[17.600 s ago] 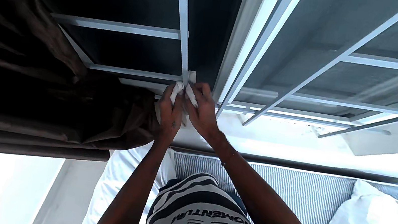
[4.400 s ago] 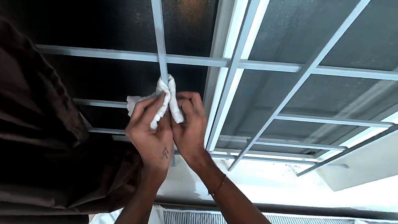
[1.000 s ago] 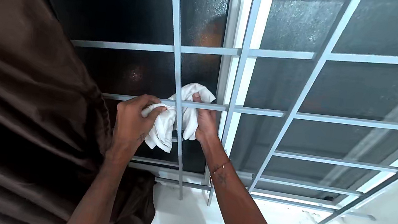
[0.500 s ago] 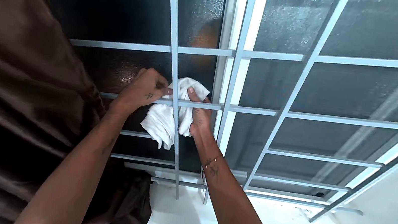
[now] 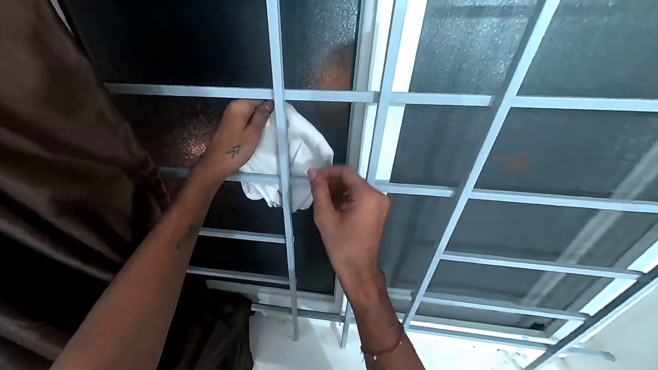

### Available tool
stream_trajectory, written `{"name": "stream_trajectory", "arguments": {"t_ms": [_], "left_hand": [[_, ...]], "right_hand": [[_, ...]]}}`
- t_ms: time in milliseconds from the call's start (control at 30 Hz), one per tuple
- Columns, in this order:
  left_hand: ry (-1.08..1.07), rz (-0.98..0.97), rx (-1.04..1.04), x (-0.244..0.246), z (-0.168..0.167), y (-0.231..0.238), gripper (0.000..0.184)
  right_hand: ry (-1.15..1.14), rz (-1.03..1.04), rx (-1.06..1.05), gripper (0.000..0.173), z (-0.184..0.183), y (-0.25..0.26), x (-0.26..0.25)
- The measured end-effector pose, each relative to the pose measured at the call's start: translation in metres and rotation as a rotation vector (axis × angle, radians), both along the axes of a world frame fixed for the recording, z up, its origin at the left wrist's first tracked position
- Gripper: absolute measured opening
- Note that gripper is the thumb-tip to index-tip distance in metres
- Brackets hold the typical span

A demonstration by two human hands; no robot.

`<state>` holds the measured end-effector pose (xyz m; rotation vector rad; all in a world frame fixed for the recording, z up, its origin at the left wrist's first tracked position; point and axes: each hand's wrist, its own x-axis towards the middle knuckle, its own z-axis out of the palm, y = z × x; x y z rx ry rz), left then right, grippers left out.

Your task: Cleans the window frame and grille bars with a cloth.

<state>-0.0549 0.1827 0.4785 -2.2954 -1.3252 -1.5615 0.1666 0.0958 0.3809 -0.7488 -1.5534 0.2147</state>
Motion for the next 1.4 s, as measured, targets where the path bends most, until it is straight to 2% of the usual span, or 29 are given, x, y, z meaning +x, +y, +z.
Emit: {"name": "stream_trajectory", "arguments": {"t_ms": [33,100,133,167,200,267,300,333,400,467,500,633,800,867,967,1100,1200,1300,1400], "left_hand": [[-0.01,-0.05,0.006,0.001,-0.001,-0.002,0.035],[-0.006,-0.141,0.03,0.0,-0.003,-0.005,0.033],[-0.008,-0.169,0.038,0.001,-0.005,-0.009,0.033],[-0.018,-0.179,0.038,0.003,-0.006,-0.015,0.033],[-0.024,-0.172,0.031,0.007,-0.008,-0.025,0.033],[0.01,-0.123,0.037,0.012,-0.007,-0.041,0.033],[0.04,-0.132,0.097,0.004,-0.007,-0.032,0.033],[0.08,-0.142,0.149,-0.002,-0.007,-0.026,0.032],[0.161,-0.085,0.179,-0.01,-0.01,-0.027,0.035],[0.212,0.088,0.108,-0.019,-0.02,-0.033,0.058],[0.209,0.147,0.069,-0.024,-0.027,-0.033,0.063],[0.122,0.114,-0.019,-0.036,-0.036,-0.035,0.044],[-0.061,0.125,0.241,0.005,0.005,-0.065,0.032],[-0.1,0.129,0.269,0.027,0.008,-0.077,0.029],[-0.16,0.149,0.188,0.047,-0.021,-0.088,0.028],[0.017,0.346,0.304,0.039,-0.086,-0.081,0.03],[0.021,0.344,0.308,0.04,-0.106,-0.081,0.034],[-0.039,0.262,0.252,0.04,-0.08,-0.086,0.031],[-0.127,0.245,0.309,0.044,-0.038,-0.079,0.031]], "right_hand": [[-0.036,-0.081,0.089,0.032,0.013,0.001,0.0],[-0.102,-0.153,0.105,0.077,0.037,0.013,-0.008],[-0.136,-0.163,0.067,0.091,0.045,0.016,-0.013],[-0.168,-0.163,0.021,0.097,0.049,0.019,-0.018],[-0.183,-0.162,-0.009,0.09,0.049,0.024,-0.022],[-0.132,-0.164,0.0,0.047,0.047,0.046,-0.03],[-0.11,-0.144,0.012,0.027,0.047,0.054,-0.031],[-0.099,-0.135,0.036,0.018,0.049,0.058,-0.031],[-0.046,-0.158,0.138,0.011,0.058,0.065,-0.027],[0.01,-0.186,0.229,0.01,0.072,0.068,-0.023],[0.052,-0.189,0.263,0.009,0.078,0.069,-0.022],[0.194,-0.029,0.301,0.009,0.086,0.071,-0.021],[0.227,0.197,0.261,0.013,0.076,0.069,-0.034],[0.2,0.264,0.224,0.016,0.07,0.06,-0.041],[0.004,0.287,0.182,0.021,0.045,0.035,-0.029],[-0.345,0.103,0.312,0.014,0.017,0.035,-0.024],[-0.369,-0.024,0.364,0.015,0.008,0.033,-0.033],[-0.299,-0.058,0.421,0.03,0.018,0.034,-0.038],[-0.301,-0.1,0.434,0.029,0.064,0.029,-0.042]]}}
